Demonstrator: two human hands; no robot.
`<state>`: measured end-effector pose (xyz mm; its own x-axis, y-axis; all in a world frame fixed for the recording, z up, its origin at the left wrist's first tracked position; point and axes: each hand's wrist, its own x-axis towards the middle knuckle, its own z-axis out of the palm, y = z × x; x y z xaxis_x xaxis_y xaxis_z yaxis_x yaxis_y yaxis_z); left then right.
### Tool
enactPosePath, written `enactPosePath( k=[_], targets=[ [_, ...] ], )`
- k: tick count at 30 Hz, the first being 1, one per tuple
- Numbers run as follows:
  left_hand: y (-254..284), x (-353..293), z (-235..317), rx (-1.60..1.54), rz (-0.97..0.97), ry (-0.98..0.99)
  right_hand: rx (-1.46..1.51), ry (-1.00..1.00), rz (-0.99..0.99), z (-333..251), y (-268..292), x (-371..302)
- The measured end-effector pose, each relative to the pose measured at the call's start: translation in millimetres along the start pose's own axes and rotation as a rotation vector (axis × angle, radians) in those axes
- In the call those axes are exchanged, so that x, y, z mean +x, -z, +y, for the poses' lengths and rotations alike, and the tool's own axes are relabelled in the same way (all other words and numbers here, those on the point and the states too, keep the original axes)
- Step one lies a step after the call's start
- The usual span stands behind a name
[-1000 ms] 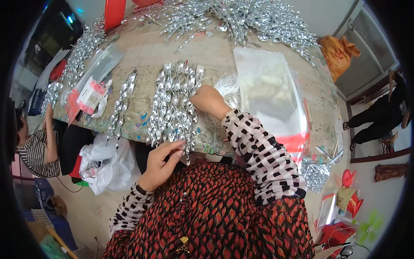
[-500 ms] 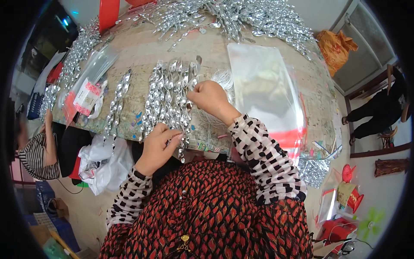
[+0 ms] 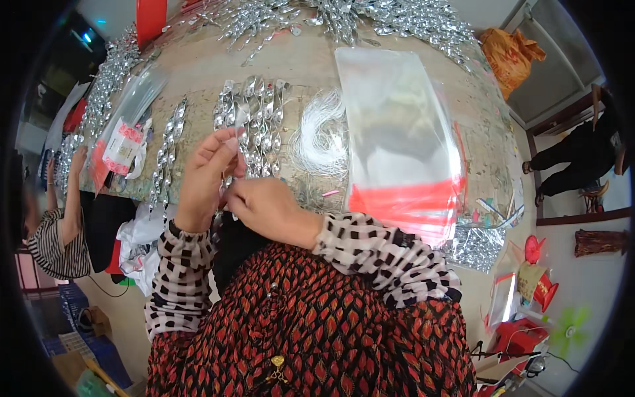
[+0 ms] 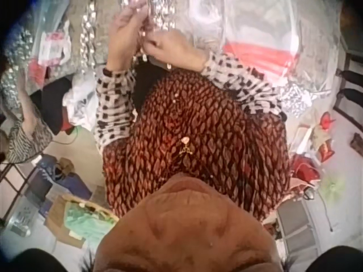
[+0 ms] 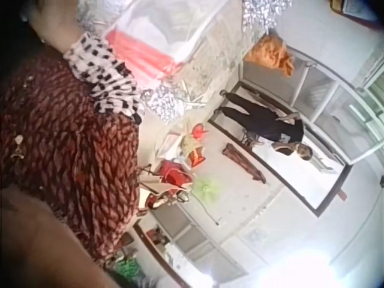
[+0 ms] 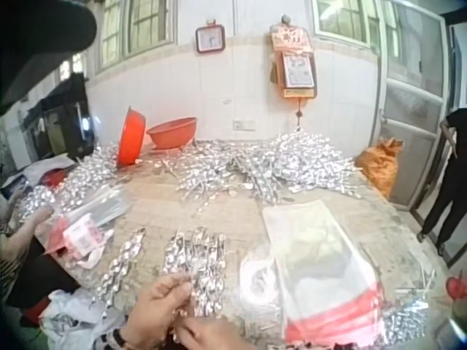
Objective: Sorting silver decorative items and placing them into clear plastic bags.
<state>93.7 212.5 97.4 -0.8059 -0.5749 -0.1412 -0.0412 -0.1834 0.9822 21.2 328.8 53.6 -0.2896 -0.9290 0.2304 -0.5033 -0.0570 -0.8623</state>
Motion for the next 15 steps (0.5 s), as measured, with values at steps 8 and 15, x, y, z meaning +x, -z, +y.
enactPosePath(
  k=[8,15],
  targets=[
    [33.5,-33.7,-43.4,-0.145,-0.126,0.314,-0.251,-0.078,-0.074,50.1,108.2,-29.5],
    [16.5,-44.7,-45.3,-0.171,-0.272,0.395,-0.558,0.040,-0.277,53.8,96.9,-66.6]
  ],
)
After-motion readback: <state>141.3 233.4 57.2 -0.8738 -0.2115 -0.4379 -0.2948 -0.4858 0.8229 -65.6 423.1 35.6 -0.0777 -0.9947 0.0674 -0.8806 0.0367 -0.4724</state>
